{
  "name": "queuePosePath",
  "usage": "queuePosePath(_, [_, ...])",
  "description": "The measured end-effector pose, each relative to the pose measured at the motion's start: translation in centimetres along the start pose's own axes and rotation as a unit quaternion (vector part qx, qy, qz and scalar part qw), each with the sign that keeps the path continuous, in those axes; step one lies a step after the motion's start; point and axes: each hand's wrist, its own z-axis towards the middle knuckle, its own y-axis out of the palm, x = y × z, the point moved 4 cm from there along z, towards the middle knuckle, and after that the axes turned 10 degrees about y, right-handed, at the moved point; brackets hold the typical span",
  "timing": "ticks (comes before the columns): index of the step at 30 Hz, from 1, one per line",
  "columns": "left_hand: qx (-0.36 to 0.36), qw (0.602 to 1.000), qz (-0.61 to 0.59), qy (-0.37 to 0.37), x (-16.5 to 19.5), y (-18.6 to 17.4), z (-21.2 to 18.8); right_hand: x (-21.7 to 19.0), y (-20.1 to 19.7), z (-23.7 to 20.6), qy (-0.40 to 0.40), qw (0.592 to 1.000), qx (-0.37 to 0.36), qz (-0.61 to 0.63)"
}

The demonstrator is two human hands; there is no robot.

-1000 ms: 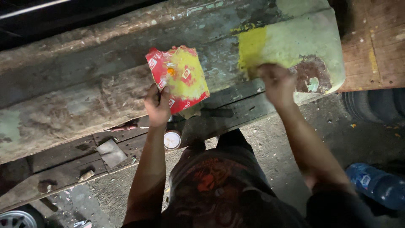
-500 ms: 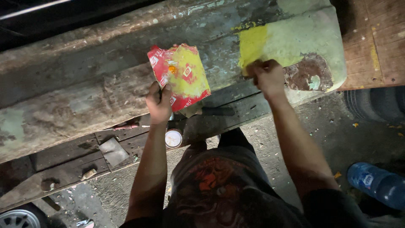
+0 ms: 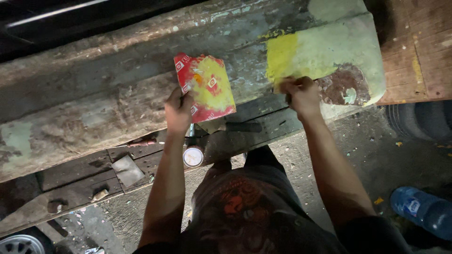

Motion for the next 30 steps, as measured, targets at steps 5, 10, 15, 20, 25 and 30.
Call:
queuePosePath(5, [-0.012, 0.999, -0.036, -0.019, 0.5, 0.5, 0.5, -0.8, -0.9, 0.7, -0.028, 0.994, -0.038, 0.102])
queuePosePath(10, [-0.021, 1.0, -0.017, 0.007, 1.3, 0.3, 0.8, -0.8, 1.0, 2.7, 0.017, 0.995, -0.073, 0.064])
queuePosePath(15, [-0.015, 0.999, 0.023, -0.036, 0.8, 0.0, 0.2, -1.0, -0.8, 0.7, 0.019, 0.998, -0.03, -0.045])
queuePosePath(20, [-0.008, 0.999, -0.004, -0.039, -0.1, 0.0, 0.1, -5.5, -1.8, -1.8, -0.207, 0.946, 0.06, -0.243])
queuePosePath(25, [-0.002, 0.998, -0.033, -0.044, 0.0, 0.1, 0.0, -8.0, -0.3, -3.8, -0.46, 0.786, 0.129, -0.393])
queuePosePath(30, [-0.016, 1.0, 0.017, -0.021, 0.6, -0.1, 0.2, -6.5, -0.2, -3.1, -0.484, 0.757, 0.091, -0.429])
